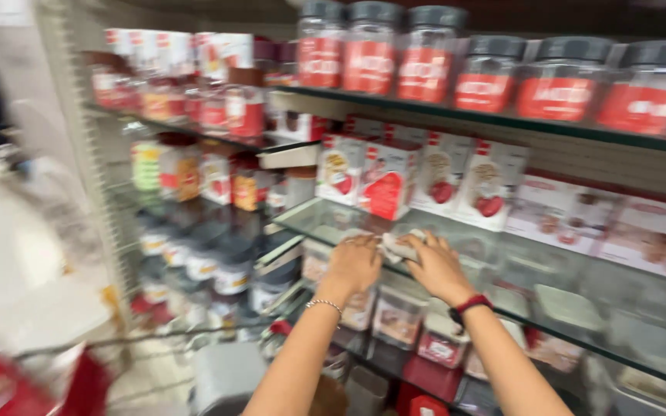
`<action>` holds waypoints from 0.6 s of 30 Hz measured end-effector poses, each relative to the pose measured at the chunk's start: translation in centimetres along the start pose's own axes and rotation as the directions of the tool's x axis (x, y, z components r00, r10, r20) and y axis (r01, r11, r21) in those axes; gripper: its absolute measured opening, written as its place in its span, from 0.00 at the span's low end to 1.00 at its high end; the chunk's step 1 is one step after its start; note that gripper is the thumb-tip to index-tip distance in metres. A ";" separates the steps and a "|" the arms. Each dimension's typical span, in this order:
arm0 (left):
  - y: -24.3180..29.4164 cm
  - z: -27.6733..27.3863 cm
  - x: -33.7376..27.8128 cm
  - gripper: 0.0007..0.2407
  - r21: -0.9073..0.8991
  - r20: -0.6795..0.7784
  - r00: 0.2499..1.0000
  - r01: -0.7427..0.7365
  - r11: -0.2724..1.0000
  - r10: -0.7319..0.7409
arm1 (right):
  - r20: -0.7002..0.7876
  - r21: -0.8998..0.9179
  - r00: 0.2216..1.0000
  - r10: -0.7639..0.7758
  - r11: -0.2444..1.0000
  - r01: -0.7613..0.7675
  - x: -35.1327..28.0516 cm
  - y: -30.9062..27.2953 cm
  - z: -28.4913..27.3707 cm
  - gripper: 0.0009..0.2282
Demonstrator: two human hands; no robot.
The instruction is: Selecting, wiping, and placing various kitchen storage containers and boxes into a shopping cart.
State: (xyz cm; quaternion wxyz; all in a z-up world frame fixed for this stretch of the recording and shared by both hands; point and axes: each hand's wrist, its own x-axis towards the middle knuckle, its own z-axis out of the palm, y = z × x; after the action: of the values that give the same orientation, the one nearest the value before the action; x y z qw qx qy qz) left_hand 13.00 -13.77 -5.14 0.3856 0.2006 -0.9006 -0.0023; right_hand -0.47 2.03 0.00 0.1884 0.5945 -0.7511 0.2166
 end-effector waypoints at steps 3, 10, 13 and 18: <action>1.0 -7.0 -5.1 0.16 -0.086 -0.038 0.990 0.130 0.988 -0.133 | -0.183 0.152 0.968 -0.174 0.967 0.203 -1.1 -4.8 0.1 0.24; -4.3 -20.7 -19.2 0.14 0.250 -0.294 0.937 0.266 0.931 -0.188 | -0.374 0.654 0.892 -0.254 0.610 0.448 -1.8 -20.7 6.7 0.18; -6.4 -26.6 -25.7 0.17 0.339 -0.369 0.872 0.448 0.827 -0.321 | 0.018 0.913 0.975 -0.220 0.400 0.074 -2.6 -28.5 9.6 0.13; -10.2 -33.3 -35.6 0.30 0.337 -0.690 0.585 0.781 0.525 -0.427 | 0.108 0.994 0.924 -0.366 0.024 -0.106 -3.4 -39.9 15.3 0.14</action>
State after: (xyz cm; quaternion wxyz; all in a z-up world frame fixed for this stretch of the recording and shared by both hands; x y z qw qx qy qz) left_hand 61.98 -5.19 -8.02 0.5006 0.6197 -0.5690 0.2039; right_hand 38.76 -11.52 -10.59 -0.3887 0.6508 -0.3485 0.5514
